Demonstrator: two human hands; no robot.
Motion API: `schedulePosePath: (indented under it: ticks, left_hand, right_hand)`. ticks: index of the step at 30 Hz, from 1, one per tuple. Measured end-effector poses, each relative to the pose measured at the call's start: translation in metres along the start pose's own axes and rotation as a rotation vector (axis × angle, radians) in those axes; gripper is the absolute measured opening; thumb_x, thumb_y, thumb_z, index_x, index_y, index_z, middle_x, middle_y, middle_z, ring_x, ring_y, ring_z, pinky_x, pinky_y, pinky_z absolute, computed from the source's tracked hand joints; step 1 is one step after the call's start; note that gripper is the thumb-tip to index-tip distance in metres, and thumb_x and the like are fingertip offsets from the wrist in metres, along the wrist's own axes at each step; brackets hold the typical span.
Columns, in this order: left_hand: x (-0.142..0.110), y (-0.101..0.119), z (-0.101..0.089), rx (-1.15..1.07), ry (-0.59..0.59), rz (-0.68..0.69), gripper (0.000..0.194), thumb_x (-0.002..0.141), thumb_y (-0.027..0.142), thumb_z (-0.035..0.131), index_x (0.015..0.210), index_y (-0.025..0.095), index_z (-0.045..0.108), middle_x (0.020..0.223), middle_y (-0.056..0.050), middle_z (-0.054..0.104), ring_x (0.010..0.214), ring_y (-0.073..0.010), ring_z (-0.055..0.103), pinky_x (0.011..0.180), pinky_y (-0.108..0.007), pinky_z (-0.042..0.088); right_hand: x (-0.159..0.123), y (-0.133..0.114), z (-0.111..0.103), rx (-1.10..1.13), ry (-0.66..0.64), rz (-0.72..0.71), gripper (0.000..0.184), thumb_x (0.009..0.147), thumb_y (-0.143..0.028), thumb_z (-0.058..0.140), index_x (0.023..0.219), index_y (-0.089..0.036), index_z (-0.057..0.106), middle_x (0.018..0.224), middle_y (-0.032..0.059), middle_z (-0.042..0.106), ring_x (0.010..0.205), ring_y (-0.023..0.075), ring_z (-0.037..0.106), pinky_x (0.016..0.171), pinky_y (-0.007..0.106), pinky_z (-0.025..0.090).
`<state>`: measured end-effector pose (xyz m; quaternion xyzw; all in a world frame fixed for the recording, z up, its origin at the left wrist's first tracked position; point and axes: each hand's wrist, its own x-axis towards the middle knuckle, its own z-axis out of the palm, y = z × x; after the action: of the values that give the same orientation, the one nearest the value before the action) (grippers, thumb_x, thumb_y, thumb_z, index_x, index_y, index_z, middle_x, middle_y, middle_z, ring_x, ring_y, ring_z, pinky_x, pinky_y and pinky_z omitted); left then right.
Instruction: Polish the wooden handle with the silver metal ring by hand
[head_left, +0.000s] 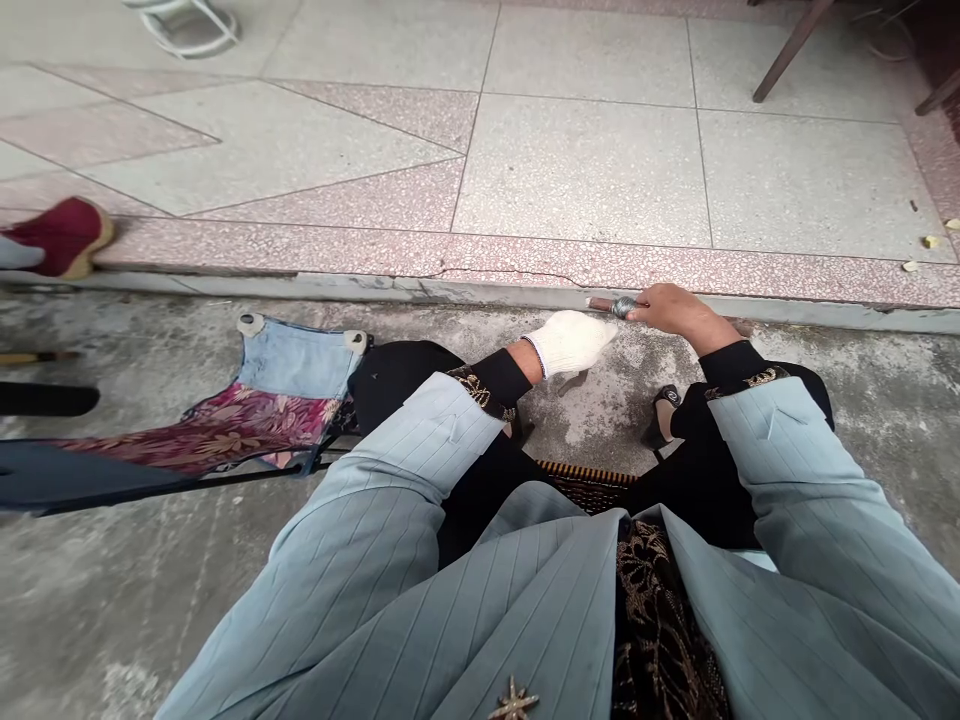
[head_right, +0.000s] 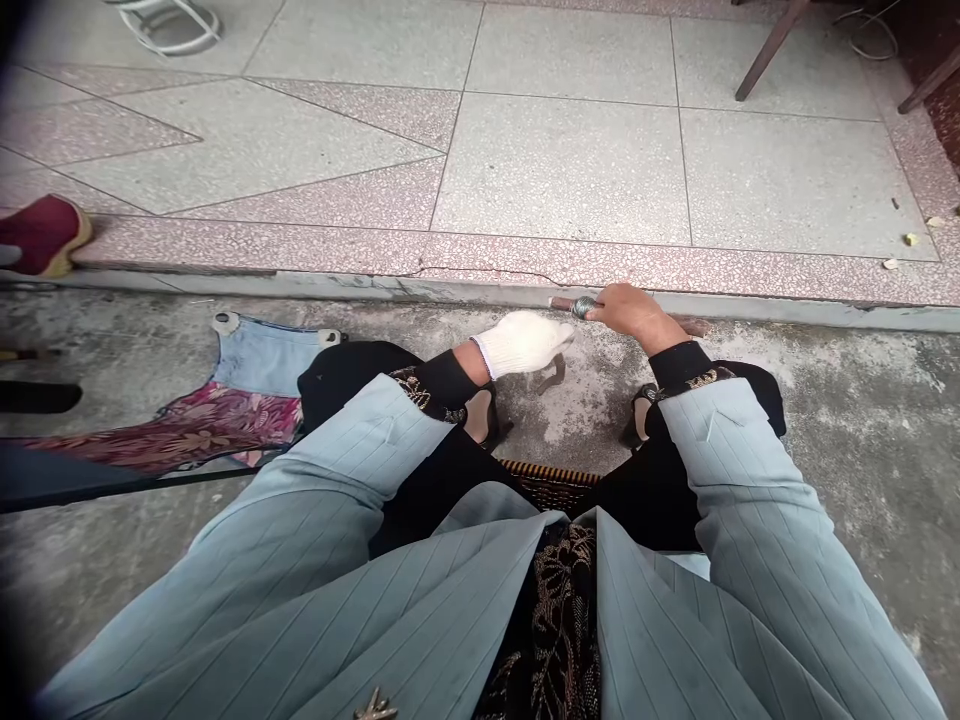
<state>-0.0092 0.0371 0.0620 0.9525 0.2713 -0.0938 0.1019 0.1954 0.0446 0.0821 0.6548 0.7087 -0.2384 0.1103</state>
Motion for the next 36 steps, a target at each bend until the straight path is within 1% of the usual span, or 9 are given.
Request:
schedulePosePath:
  ticks: [5,10,12,14,19,21,24,30,36]
  left_hand:
    - [-0.001,-0.001,-0.007,-0.014,-0.015,0.0,0.03,0.093,0.027,0.045,0.113,0.018,0.065,0.086,-0.013,0.071,0.076,-0.024,0.068,0.066,-0.031,0.041]
    - [-0.004,-0.01,-0.02,-0.062,0.025,-0.057,0.036,0.098,0.035,0.037,0.118,0.02,0.064,0.09,-0.01,0.072,0.075,-0.0208,0.066,0.065,-0.029,0.043]
    - [-0.004,-0.012,-0.025,-0.093,0.054,-0.043,0.037,0.099,0.035,0.037,0.116,0.017,0.066,0.088,-0.008,0.072,0.073,-0.0182,0.065,0.062,-0.026,0.044]
    - [-0.004,-0.015,-0.03,-0.121,0.047,-0.01,0.044,0.099,0.033,0.032,0.106,0.013,0.071,0.08,-0.006,0.07,0.067,-0.0153,0.061,0.058,-0.022,0.045]
    - [-0.006,-0.023,-0.036,-0.285,0.084,-0.038,0.04,0.099,0.029,0.032,0.103,0.015,0.069,0.084,-0.005,0.07,0.075,-0.0154,0.062,0.065,-0.023,0.047]
    - [-0.007,-0.024,-0.036,-0.421,0.084,-0.061,0.033,0.096,0.03,0.038,0.107,0.016,0.065,0.093,-0.004,0.07,0.079,-0.0147,0.062,0.07,-0.023,0.045]
    - [-0.006,-0.022,-0.035,-0.447,0.009,-0.048,0.031,0.094,0.033,0.04,0.105,0.017,0.064,0.092,-0.004,0.068,0.078,-0.015,0.06,0.069,-0.025,0.04]
    - [-0.003,-0.018,-0.023,-0.26,-0.096,0.018,0.03,0.093,0.034,0.041,0.098,0.02,0.067,0.086,-0.005,0.068,0.073,-0.017,0.058,0.063,-0.028,0.032]
    - [-0.004,-0.017,-0.026,-0.281,-0.065,0.047,0.031,0.094,0.035,0.04,0.099,0.02,0.067,0.086,-0.005,0.067,0.073,-0.0173,0.058,0.063,-0.028,0.032]
  right_hand:
    - [0.0,-0.002,0.005,-0.079,-0.153,-0.02,0.034,0.088,-0.046,0.06,0.082,-0.014,0.07,0.083,0.0123,0.067,0.072,0.0213,0.058,0.062,0.032,0.035]
    - [-0.011,0.007,-0.004,0.252,-0.692,-0.333,0.036,0.086,-0.048,0.065,0.074,-0.014,0.067,0.058,-0.0005,0.055,0.054,0.0114,0.046,0.058,0.027,0.035]
    - [-0.02,0.007,-0.011,0.466,-0.805,-0.477,0.038,0.081,-0.053,0.069,0.078,-0.015,0.068,0.059,-0.003,0.054,0.053,0.0091,0.044,0.055,0.025,0.035]
    - [-0.03,0.006,-0.018,0.698,-0.711,-0.564,0.04,0.076,-0.055,0.073,0.08,-0.015,0.068,0.061,-0.0034,0.055,0.052,0.0076,0.044,0.053,0.023,0.034]
    - [-0.031,0.004,-0.021,1.259,0.063,-0.406,0.044,0.077,-0.058,0.073,0.081,-0.016,0.061,0.061,-0.0025,0.053,0.05,0.0072,0.041,0.048,0.022,0.033]
    - [-0.022,0.004,-0.016,1.234,0.207,-0.26,0.043,0.079,-0.058,0.071,0.079,-0.017,0.059,0.061,-0.0016,0.053,0.049,0.0075,0.04,0.047,0.022,0.032]
    - [-0.008,0.003,-0.008,0.904,0.222,-0.043,0.038,0.083,-0.053,0.067,0.076,-0.016,0.062,0.061,0.0009,0.055,0.05,0.0094,0.043,0.049,0.025,0.033]
    - [-0.006,-0.005,-0.005,0.128,-0.069,-0.047,0.027,0.085,-0.042,0.064,0.079,-0.016,0.07,0.07,0.0051,0.062,0.067,0.0176,0.054,0.063,0.03,0.035]
    - [-0.013,0.001,-0.004,0.296,-0.705,-0.355,0.035,0.082,-0.051,0.067,0.074,-0.016,0.067,0.057,-0.0019,0.054,0.055,0.0109,0.044,0.06,0.027,0.036]
